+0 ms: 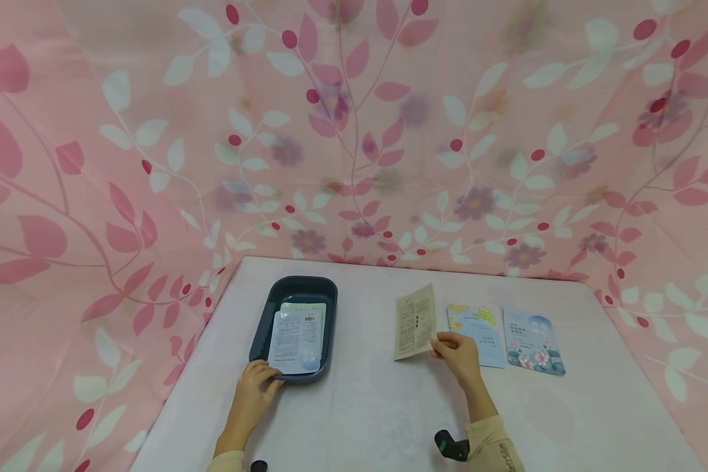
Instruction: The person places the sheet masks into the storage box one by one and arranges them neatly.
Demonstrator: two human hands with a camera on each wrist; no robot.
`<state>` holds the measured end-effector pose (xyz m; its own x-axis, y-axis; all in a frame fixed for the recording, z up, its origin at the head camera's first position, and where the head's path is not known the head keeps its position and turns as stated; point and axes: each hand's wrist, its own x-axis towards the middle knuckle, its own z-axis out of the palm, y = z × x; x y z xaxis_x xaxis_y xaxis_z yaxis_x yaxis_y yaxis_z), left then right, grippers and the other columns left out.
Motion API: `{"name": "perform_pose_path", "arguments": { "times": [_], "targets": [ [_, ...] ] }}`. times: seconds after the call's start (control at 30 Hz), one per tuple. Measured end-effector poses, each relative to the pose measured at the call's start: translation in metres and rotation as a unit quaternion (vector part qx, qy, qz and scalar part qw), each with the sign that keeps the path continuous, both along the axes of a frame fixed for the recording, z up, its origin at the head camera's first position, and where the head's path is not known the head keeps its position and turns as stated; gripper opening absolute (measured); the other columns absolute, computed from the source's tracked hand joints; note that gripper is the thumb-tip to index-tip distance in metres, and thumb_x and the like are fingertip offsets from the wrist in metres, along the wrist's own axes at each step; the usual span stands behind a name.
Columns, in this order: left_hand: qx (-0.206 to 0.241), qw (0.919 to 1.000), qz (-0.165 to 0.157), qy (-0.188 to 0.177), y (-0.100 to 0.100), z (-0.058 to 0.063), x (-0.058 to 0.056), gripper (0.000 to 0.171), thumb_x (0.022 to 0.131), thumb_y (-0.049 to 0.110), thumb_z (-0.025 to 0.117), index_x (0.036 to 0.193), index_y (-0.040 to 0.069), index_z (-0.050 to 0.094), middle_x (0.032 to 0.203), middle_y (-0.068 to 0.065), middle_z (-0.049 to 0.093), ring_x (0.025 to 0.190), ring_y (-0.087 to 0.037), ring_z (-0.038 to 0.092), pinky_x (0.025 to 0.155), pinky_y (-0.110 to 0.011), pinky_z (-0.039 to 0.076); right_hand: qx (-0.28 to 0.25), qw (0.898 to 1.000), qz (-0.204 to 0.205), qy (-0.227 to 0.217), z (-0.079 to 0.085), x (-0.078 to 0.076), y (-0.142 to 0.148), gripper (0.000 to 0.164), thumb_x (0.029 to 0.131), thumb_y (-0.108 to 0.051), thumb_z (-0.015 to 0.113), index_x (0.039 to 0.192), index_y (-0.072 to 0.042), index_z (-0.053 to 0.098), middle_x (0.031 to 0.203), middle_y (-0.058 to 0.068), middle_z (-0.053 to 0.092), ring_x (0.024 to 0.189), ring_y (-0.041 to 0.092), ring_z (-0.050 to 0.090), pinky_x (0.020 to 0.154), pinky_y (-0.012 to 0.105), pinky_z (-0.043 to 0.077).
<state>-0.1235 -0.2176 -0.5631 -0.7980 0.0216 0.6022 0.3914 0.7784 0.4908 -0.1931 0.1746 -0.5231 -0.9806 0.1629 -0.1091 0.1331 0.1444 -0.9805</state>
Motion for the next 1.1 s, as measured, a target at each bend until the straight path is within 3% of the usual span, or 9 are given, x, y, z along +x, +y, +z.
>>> {"name": "perform_pose_path", "arguments": {
  "times": [0.13, 0.33, 0.67, 1.1],
  "targets": [
    [-0.001, 1.0, 0.0, 0.002, 0.001, 0.0, 0.0, 0.028, 0.053, -0.012, 0.083, 0.073, 0.001, 0.069, 0.075, -0.006, 0.065, 0.086, -0.028, 0.058, 0.075, -0.045, 0.048, 0.019, 0.999, 0.028, 0.026, 0.011, 0.0, -0.005, 0.019, 0.083, 0.01, 0.062, 0.099, 0.02, 0.06, 0.084, 0.027, 0.065, 0.06, 0.012, 0.064, 0.061, 0.023, 0.056],
    [-0.002, 1.0, 0.004, -0.005, 0.001, 0.0, 0.0, 0.027, 0.054, -0.011, 0.083, 0.073, 0.001, 0.069, 0.075, -0.006, 0.065, 0.086, -0.027, 0.059, 0.075, -0.045, 0.048, 0.03, 0.998, 0.045, 0.04, 0.021, 0.002, -0.008, 0.018, 0.083, 0.01, 0.062, 0.099, 0.018, 0.061, 0.085, 0.027, 0.065, 0.063, 0.019, 0.066, 0.062, 0.025, 0.056],
    [-0.001, 1.0, 0.004, -0.002, 0.001, 0.002, 0.001, 0.028, 0.053, -0.012, 0.083, 0.073, 0.001, 0.069, 0.076, -0.006, 0.065, 0.087, -0.028, 0.059, 0.075, -0.045, 0.048, 0.027, 0.994, 0.079, 0.076, 0.04, 0.003, -0.016, 0.019, 0.085, 0.006, 0.063, 0.1, 0.018, 0.061, 0.087, 0.028, 0.065, 0.062, 0.011, 0.065, 0.064, 0.025, 0.056],
    [0.003, 0.9999, -0.003, 0.01, 0.001, 0.002, 0.0, 0.029, 0.052, -0.013, 0.083, 0.074, 0.0, 0.069, 0.075, -0.006, 0.065, 0.085, -0.028, 0.058, 0.074, -0.045, 0.049, 0.031, 0.985, 0.112, 0.128, 0.063, 0.0, -0.029, 0.019, 0.085, 0.006, 0.064, 0.098, 0.019, 0.061, 0.085, 0.028, 0.065, 0.061, 0.014, 0.066, 0.063, 0.028, 0.057]
  ]
}}
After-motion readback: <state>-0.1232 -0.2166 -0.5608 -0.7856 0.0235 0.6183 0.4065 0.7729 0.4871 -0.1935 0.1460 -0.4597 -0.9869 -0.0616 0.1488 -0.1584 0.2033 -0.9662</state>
